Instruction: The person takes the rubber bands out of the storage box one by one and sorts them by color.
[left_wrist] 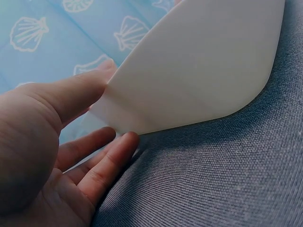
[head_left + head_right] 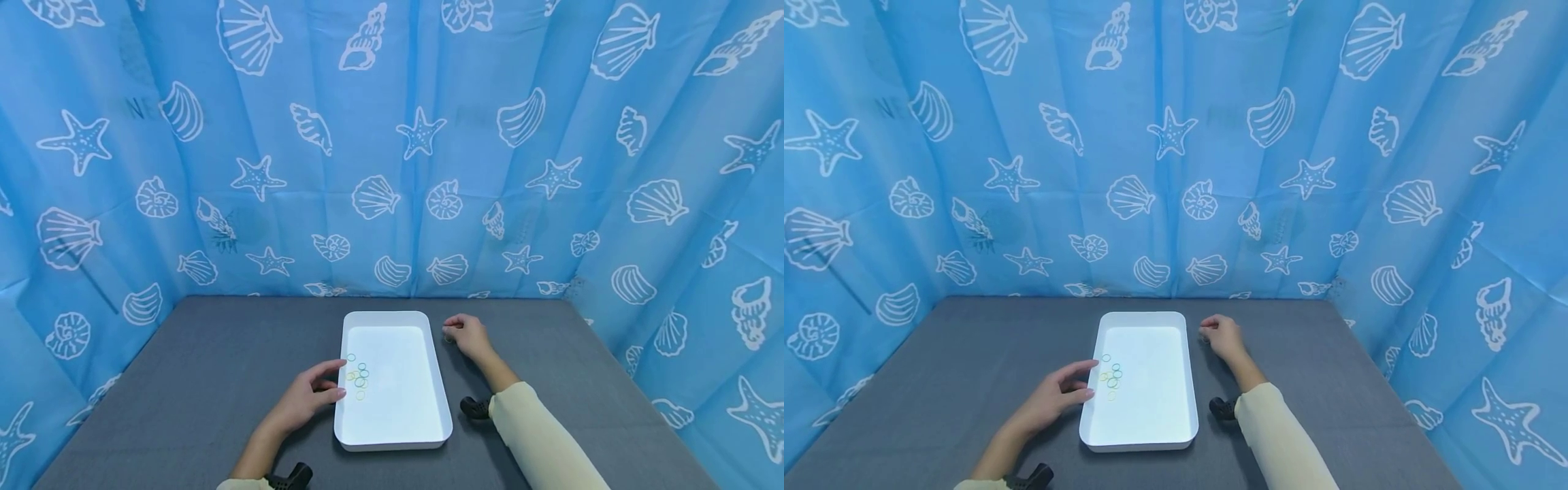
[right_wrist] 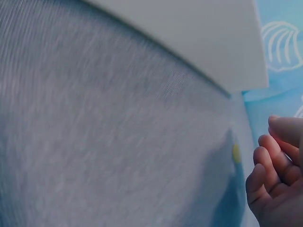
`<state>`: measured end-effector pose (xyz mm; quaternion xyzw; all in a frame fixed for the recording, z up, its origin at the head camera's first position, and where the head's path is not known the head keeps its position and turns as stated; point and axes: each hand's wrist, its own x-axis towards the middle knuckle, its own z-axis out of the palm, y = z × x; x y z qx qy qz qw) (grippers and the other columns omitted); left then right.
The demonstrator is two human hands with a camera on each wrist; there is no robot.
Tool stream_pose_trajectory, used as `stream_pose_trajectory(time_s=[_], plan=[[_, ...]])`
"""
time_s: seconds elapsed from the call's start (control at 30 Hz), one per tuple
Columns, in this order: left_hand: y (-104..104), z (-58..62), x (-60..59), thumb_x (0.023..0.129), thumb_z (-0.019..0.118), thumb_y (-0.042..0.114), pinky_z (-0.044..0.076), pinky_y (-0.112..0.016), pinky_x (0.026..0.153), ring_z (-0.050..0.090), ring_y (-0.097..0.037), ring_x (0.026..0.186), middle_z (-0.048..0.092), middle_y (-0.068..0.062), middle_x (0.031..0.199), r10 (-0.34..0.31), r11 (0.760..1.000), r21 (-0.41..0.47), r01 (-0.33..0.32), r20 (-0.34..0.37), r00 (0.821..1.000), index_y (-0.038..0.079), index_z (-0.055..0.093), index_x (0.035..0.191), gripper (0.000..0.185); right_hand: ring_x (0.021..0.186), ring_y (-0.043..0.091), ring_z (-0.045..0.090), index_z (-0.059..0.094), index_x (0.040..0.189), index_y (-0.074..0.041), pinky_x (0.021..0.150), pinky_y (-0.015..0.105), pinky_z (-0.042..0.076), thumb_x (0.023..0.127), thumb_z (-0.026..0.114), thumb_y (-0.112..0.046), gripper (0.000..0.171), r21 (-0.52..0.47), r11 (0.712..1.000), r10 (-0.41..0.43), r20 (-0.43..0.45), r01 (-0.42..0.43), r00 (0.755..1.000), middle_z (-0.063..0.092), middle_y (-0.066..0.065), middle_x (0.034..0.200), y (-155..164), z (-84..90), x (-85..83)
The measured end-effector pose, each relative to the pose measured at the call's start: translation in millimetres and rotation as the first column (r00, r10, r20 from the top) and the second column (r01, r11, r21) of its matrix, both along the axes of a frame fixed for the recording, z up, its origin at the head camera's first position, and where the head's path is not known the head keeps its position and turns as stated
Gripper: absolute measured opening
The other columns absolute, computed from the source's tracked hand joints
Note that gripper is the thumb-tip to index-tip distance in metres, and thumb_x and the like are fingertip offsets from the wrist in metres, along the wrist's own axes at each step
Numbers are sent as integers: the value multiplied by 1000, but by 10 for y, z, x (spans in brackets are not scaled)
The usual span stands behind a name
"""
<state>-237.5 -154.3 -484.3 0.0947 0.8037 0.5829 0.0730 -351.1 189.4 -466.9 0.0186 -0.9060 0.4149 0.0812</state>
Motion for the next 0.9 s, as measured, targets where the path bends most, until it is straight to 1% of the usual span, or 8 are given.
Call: stream_pose_trajectory(time_s=[0.1, 0.2, 0.3, 0.4, 0.53, 0.67, 0.8, 0.9], plan=[[-2, 3, 6, 87, 75, 19, 48, -35, 76, 59, -21, 96, 52, -16, 136, 6, 1000, -4, -6, -1, 1000, 12, 54, 139, 56, 84, 26, 62, 69, 102, 3, 71, 39, 49, 92, 66, -8, 15, -56, 998, 10, 5, -9, 1000, 67, 12, 93, -47, 55, -1], [-3, -2, -2, 87, 75, 20, 48, -35, 77, 59, -21, 96, 52, -15, 136, 9, 1000, -13, -9, 3, 1000, 13, 54, 138, 56, 89, 28, 61, 67, 107, 3, 74, 41, 49, 94, 64, -11, 19, -176, 984, 10, 53, 0, 999, 66, 13, 98, -101, 121, 3], [-5, -10, -12, 87, 75, 21, 49, -34, 78, 59, -20, 97, 52, -14, 136, 11, 1000, -27, -11, 2, 1000, 14, 55, 138, 56, 90, 28, 59, 66, 112, 2, 78, 44, 49, 95, 63, -14, 23, -310, 950, 4, 112, 31, 994, 64, 13, 102, -163, 207, 21], [-11, -17, -20, 87, 75, 23, 48, -35, 79, 59, -20, 97, 52, -13, 136, 9, 999, -34, -9, 5, 1000, 15, 55, 138, 55, 89, 25, 58, 65, 114, 0, 78, 44, 49, 96, 62, -16, 24, -393, 918, 0, 153, 61, 988, 63, 11, 104, -231, 298, 53], [-18, -37, -34, 87, 75, 24, 48, -36, 80, 59, -20, 97, 52, -13, 137, 7, 999, -40, -6, 10, 1000, 16, 54, 138, 56, 88, 26, 57, 65, 113, -1, 76, 42, 48, 96, 62, -16, 23, -455, 888, 12, 178, 72, 984, 61, 14, 104, -336, 403, 86], [-22, -51, -45, 87, 75, 24, 48, -36, 80, 59, -20, 97, 52, -13, 137, 8, 999, -38, -8, 11, 1000, 17, 55, 138, 56, 95, 34, 55, 64, 115, -2, 81, 44, 48, 96, 63, -17, 25, -487, 870, 23, 191, 75, 981, 61, 15, 106, -465, 474, 98], [-29, -56, -47, 87, 75, 24, 48, -36, 80, 59, -20, 96, 52, -13, 136, 4, 999, -37, -4, 6, 1000, 17, 54, 138, 56, 105, 39, 54, 62, 119, -2, 81, 41, 50, 95, 64, -19, 29, -479, 876, 38, 191, 59, 981, 62, 12, 107, -592, 506, 106], [-30, -55, -40, 87, 75, 24, 48, -35, 79, 59, -20, 96, 52, -13, 136, 3, 999, -35, -3, 1, 1000, 16, 54, 138, 56, 108, 40, 55, 61, 120, -1, 78, 38, 51, 95, 66, -19, 31, -476, 879, 64, 189, 35, 980, 62, 11, 108, -678, 516, 121]])
